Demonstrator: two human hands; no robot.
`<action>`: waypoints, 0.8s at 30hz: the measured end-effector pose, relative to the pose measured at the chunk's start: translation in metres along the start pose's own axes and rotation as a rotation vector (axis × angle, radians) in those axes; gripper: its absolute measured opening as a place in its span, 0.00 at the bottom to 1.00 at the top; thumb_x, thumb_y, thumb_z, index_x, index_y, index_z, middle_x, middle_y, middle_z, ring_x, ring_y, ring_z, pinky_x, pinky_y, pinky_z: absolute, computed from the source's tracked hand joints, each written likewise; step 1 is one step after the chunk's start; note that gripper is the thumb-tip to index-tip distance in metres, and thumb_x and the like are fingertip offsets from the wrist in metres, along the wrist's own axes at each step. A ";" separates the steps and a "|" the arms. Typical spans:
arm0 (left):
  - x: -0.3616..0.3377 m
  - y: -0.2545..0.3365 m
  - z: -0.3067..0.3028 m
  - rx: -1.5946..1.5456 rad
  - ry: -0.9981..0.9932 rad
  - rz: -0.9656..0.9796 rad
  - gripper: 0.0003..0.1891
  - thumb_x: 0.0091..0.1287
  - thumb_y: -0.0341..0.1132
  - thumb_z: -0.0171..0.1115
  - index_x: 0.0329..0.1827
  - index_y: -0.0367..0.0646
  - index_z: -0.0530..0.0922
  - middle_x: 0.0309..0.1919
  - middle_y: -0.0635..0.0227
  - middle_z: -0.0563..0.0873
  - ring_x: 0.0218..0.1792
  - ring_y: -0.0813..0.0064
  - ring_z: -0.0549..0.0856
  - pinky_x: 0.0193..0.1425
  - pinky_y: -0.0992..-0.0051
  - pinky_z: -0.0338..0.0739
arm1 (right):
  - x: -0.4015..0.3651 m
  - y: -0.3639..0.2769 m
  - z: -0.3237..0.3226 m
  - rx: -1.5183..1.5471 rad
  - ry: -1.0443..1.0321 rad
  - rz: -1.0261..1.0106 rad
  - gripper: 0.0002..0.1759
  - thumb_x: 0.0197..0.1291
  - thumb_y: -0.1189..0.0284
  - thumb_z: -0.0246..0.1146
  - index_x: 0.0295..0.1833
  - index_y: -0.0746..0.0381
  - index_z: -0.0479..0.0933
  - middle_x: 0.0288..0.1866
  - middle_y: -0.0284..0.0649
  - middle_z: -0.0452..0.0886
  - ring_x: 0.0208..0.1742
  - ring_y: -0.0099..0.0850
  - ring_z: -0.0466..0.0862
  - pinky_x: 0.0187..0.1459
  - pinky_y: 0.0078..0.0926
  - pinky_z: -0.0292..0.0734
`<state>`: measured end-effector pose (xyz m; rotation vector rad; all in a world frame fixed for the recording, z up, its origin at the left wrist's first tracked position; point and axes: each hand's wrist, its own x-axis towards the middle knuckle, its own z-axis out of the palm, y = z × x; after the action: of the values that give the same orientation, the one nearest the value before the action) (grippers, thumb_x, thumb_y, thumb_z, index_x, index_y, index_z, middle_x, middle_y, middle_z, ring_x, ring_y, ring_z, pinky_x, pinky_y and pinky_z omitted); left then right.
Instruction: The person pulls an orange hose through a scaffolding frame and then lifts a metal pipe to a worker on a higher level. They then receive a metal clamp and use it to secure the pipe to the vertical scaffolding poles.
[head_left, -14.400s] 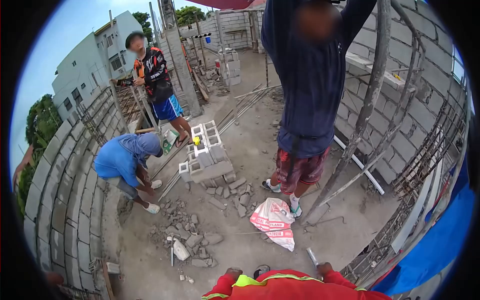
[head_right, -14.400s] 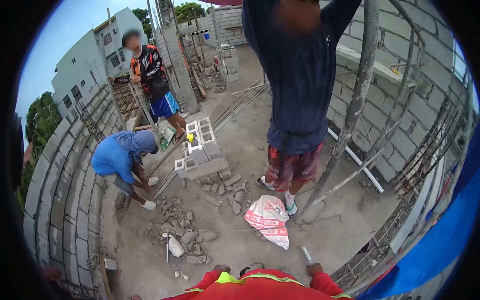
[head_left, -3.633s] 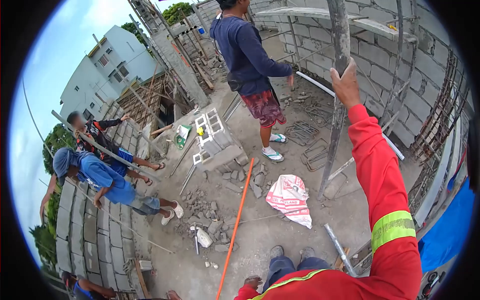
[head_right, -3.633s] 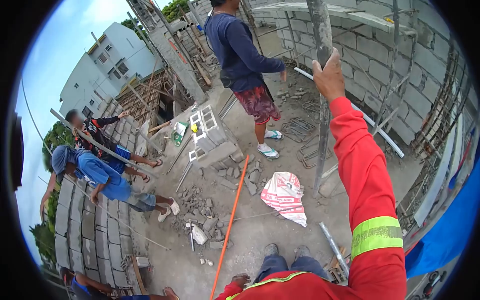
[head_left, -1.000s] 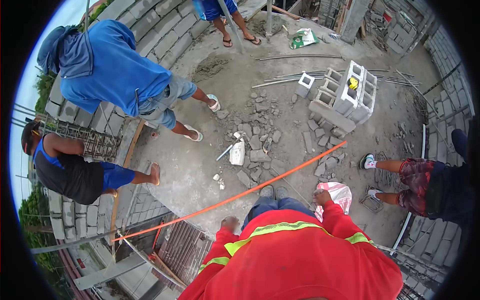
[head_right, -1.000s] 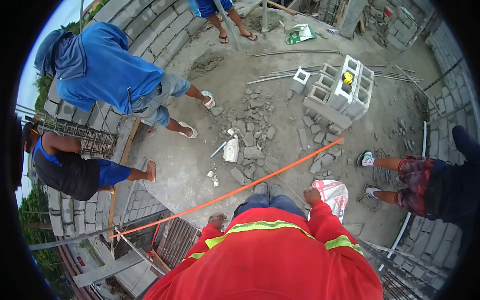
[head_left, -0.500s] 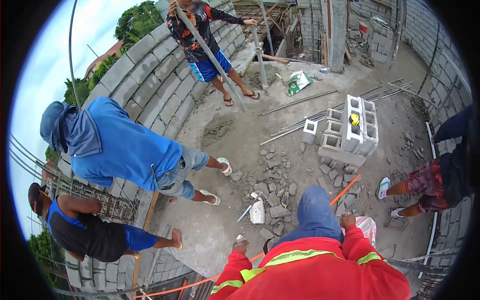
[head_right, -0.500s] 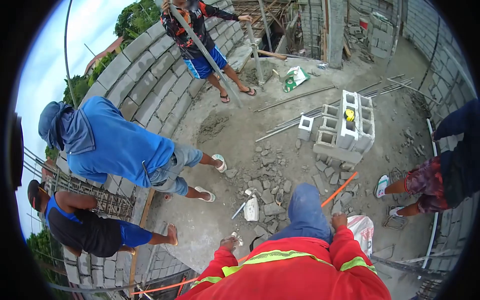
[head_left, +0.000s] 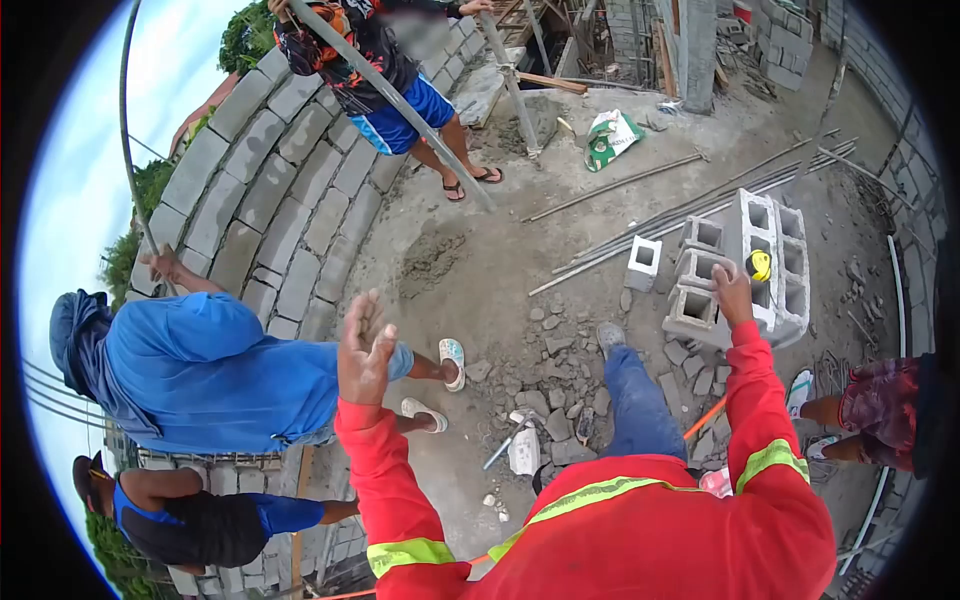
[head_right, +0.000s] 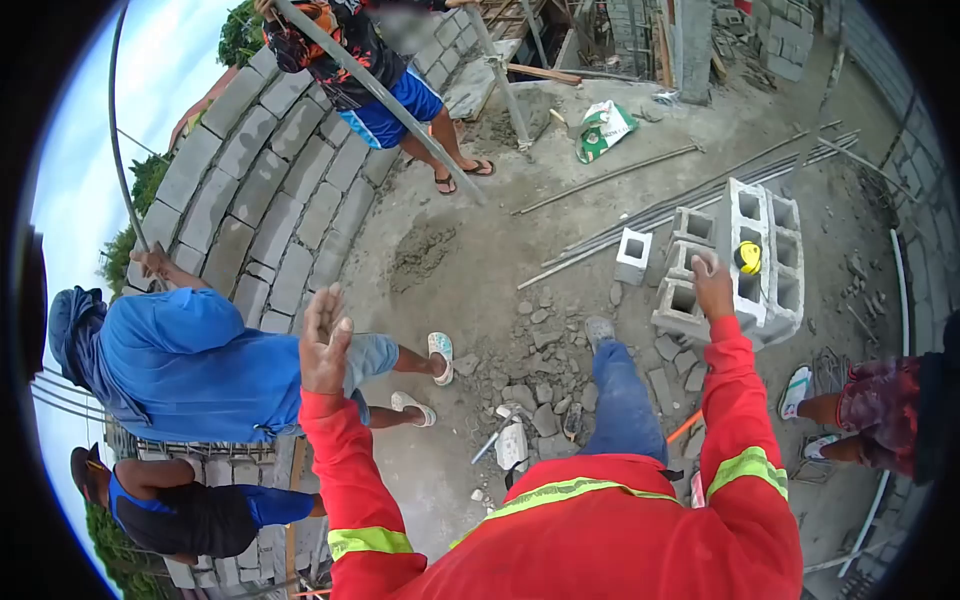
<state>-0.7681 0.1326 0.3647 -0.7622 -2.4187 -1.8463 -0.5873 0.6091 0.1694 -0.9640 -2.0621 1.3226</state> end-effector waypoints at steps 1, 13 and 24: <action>0.072 0.042 -0.001 0.238 -0.041 0.188 0.31 0.58 0.38 0.58 0.60 0.32 0.58 0.59 0.54 0.65 0.60 0.65 0.65 0.62 0.68 0.59 | 0.063 -0.012 -0.001 0.088 0.070 -0.164 0.19 0.58 0.64 0.52 0.48 0.68 0.69 0.28 0.39 0.76 0.25 0.24 0.72 0.28 0.21 0.68; 0.482 0.308 -0.107 2.378 0.393 0.548 0.35 0.55 0.54 0.55 0.65 0.70 0.49 0.68 0.74 0.49 0.68 0.67 0.48 0.64 0.59 0.49 | 0.350 -0.237 -0.050 0.108 0.314 -0.553 0.25 0.60 0.67 0.52 0.62 0.64 0.59 0.57 0.46 0.66 0.57 0.32 0.68 0.56 0.24 0.61; 0.562 0.089 0.041 1.123 0.587 0.521 0.31 0.48 0.53 0.64 0.53 0.48 0.70 0.32 0.62 0.81 0.31 0.64 0.80 0.39 0.70 0.72 | 0.369 -0.268 0.146 0.508 -0.157 -0.360 0.29 0.60 0.64 0.53 0.62 0.66 0.56 0.55 0.42 0.66 0.51 0.28 0.71 0.48 0.21 0.67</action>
<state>-1.2191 0.3956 0.5957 -0.5195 -2.0591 -0.2959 -1.0015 0.7424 0.3700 -0.2636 -1.7577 1.6369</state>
